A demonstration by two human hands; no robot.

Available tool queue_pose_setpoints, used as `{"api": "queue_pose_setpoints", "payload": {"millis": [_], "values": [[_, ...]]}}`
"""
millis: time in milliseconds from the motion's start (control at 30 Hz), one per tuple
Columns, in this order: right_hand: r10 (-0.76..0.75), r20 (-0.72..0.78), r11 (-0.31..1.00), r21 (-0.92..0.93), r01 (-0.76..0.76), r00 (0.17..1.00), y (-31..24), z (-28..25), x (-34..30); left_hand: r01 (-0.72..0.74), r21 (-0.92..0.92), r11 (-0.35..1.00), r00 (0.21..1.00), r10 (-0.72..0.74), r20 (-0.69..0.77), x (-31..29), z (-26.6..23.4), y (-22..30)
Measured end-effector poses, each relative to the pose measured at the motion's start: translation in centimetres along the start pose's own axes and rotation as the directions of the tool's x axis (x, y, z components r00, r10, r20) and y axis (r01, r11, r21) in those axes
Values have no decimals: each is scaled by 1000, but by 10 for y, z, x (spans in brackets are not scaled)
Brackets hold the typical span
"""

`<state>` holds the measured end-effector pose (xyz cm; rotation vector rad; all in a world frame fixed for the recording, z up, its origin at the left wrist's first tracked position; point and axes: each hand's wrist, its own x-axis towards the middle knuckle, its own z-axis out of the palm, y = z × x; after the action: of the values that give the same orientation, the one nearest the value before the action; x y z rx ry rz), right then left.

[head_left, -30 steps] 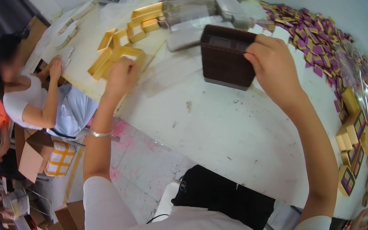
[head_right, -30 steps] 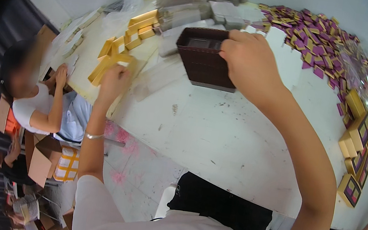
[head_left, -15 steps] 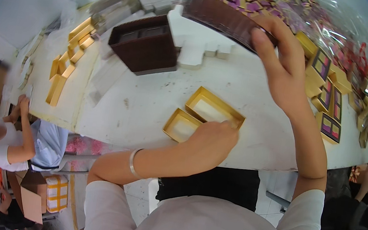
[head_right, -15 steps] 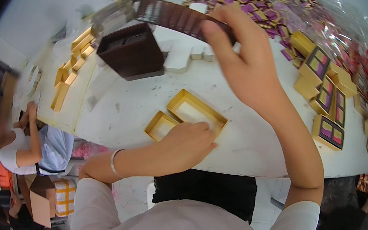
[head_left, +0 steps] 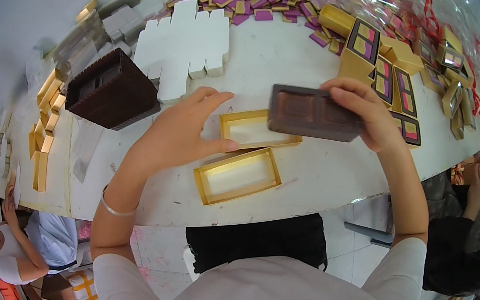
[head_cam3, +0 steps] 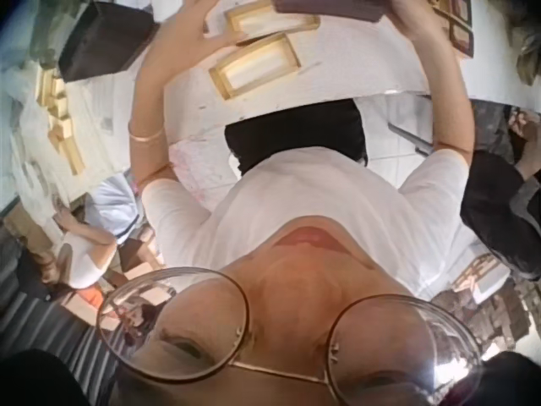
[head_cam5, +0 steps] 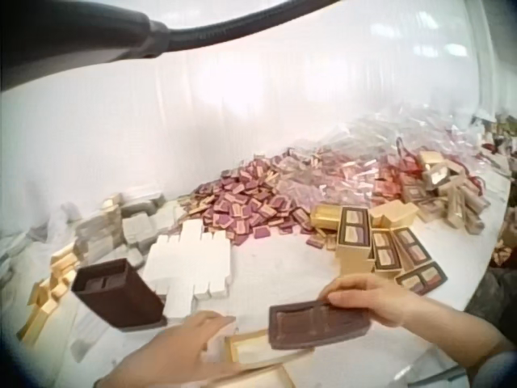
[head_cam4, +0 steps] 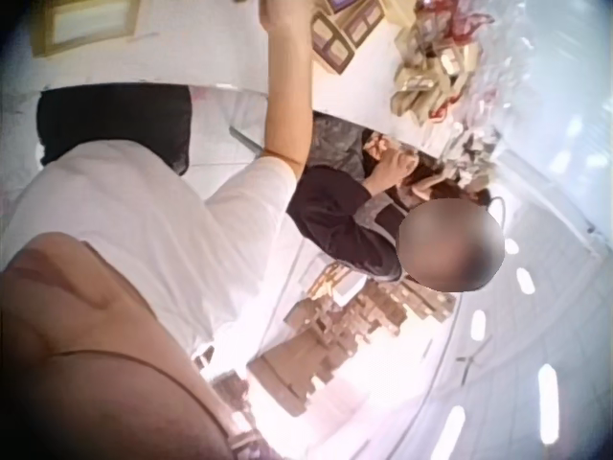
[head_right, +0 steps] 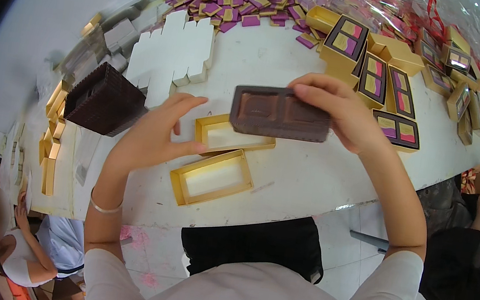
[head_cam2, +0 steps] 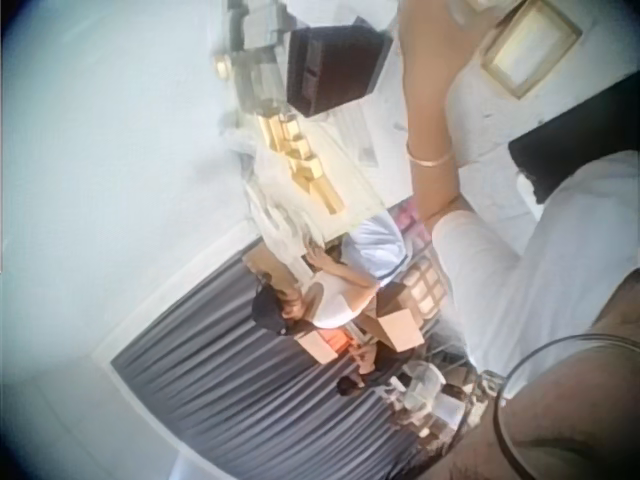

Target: The person assembles cosmetic compacts by placing a black plastic tray into a gold box, then inserting two small colored inserts into the tray. The person repeats this process with multiple units, stacking the finished compacts on the table.

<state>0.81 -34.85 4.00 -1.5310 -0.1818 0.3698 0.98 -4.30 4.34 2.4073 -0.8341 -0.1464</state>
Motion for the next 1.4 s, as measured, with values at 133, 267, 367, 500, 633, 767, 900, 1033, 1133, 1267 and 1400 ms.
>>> {"api": "queue_pose_setpoints", "payload": {"millis": [133,267,367,500,633,767,900,1033,1133,1267,1400], "values": [[89,39,912,-405,-66,995,1,23,20,-33,-299,954,987,79,142,14,18,-20],[171,135,821,-567,-66,976,-5,14,29,98,-349,932,972,-14,236,17,16,-17],[51,113,654,-754,52,992,5,35,30,70,-393,917,978,15,208,17,22,-22],[-274,133,399,-885,238,952,18,54,20,24,-421,907,981,59,183,20,25,-29],[-305,376,619,-620,482,875,-2,22,14,45,-400,915,978,41,202,19,22,-27],[-342,451,367,-744,559,825,8,22,3,15,-431,902,979,74,190,20,26,-32],[-349,587,-11,-782,623,731,17,19,3,-6,-436,900,976,100,194,21,25,-34],[-305,711,-304,-703,643,633,26,20,9,-14,-437,900,973,112,200,24,25,-35],[-230,677,-171,-736,655,699,20,25,12,10,-429,903,976,83,199,19,23,-37],[-148,557,-90,-830,550,817,16,43,-7,-54,-414,909,980,128,153,17,25,-40],[-249,541,2,-829,559,804,-2,38,-4,-97,-370,924,981,152,121,19,29,-37]]}}
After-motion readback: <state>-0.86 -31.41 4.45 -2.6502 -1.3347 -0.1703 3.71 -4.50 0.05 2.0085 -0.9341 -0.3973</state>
